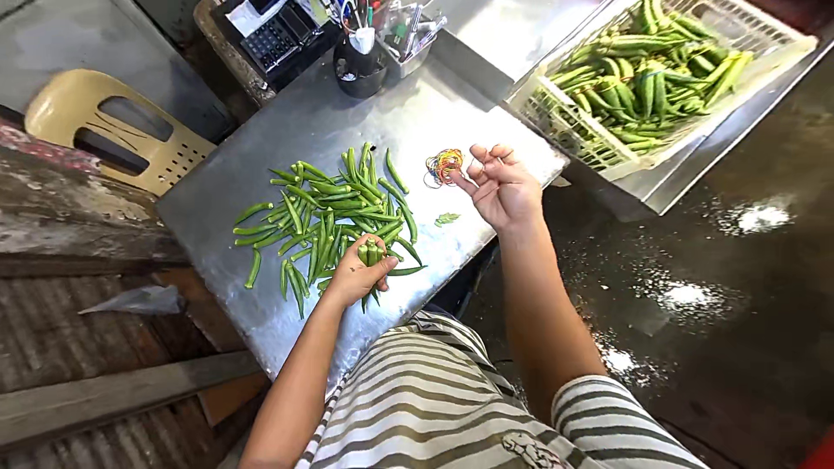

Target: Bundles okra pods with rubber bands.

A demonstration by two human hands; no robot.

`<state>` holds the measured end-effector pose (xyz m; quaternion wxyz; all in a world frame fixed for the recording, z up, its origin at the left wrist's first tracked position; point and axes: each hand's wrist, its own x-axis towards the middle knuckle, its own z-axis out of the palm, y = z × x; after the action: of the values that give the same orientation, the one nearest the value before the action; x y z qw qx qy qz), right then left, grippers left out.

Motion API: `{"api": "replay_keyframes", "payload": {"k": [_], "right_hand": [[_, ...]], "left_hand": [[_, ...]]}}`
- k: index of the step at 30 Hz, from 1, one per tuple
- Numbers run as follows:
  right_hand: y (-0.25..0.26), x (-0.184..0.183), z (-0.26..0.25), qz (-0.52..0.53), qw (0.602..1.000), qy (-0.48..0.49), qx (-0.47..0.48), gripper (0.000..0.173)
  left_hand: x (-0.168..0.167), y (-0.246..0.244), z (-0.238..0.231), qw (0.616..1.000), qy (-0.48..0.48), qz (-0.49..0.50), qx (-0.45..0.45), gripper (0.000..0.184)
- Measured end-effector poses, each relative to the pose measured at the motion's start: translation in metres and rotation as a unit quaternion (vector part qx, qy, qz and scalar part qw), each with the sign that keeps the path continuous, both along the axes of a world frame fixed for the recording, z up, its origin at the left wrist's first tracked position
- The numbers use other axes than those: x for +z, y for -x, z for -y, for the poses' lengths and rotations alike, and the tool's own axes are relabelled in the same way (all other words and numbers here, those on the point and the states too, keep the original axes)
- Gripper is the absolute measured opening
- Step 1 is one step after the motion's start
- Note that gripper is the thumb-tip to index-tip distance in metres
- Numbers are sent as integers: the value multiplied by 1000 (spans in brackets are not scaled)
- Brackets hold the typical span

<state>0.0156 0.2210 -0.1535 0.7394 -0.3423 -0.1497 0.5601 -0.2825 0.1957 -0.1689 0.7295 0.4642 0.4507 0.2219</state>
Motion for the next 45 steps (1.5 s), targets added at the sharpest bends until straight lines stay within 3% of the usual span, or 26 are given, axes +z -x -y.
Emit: {"api": "replay_keyframes", "payload": {"k": [3,5,8,10,14,18,19,21,23,26,28,30,32,34,36,38,41,45], "right_hand": [[18,-7,17,124,990,-22,63,22],[34,-16,29,233,962,-47,138,22],[50,-16,30,383,873,-114,279,64],[58,-9,24,457,812,-177,317,76],[70,7,8,568,709,-234,347,74],[82,13,7,609,629,-159,456,62],[82,12,8,602,626,-130,479,63],[73,3,13,567,649,-83,501,63],[53,-6,28,486,696,-81,522,48],[32,-10,50,160,791,-243,538,24],[49,-12,59,1,862,-274,426,25],[69,-17,58,-61,918,-245,305,36],[82,-19,52,-18,944,-214,249,53],[91,-8,50,103,950,-198,220,61],[94,7,50,276,925,-198,171,62],[89,19,46,417,876,-196,144,55],[75,26,44,491,827,-197,188,42],[56,17,48,463,825,-205,251,46]], "left_hand": [[-1,-6,0,1000,-1,1,-11,28],[-1,-9,1,1000,-3,2,-9,24],[0,-15,2,1000,-14,-11,-3,19],[0,-18,4,999,-30,-24,-3,20],[3,-24,4,993,-82,-78,-29,35],[9,-29,4,981,-137,-125,-60,45],[10,-29,4,979,-142,-132,-62,44],[9,-26,5,988,-111,-99,-31,36],[7,-23,9,998,-27,5,49,22],[6,-20,14,972,80,177,133,17],[6,-27,19,946,103,257,166,15],[7,-40,19,943,53,265,193,19],[13,-52,14,965,-88,159,190,28],[26,-54,10,961,-243,-40,128,40],[43,-54,8,911,-326,-250,41,48],[53,-58,7,855,-372,-360,-22,43],[54,-63,10,803,-424,-413,-63,36],[52,-66,17,804,-452,-382,-53,58]]}}
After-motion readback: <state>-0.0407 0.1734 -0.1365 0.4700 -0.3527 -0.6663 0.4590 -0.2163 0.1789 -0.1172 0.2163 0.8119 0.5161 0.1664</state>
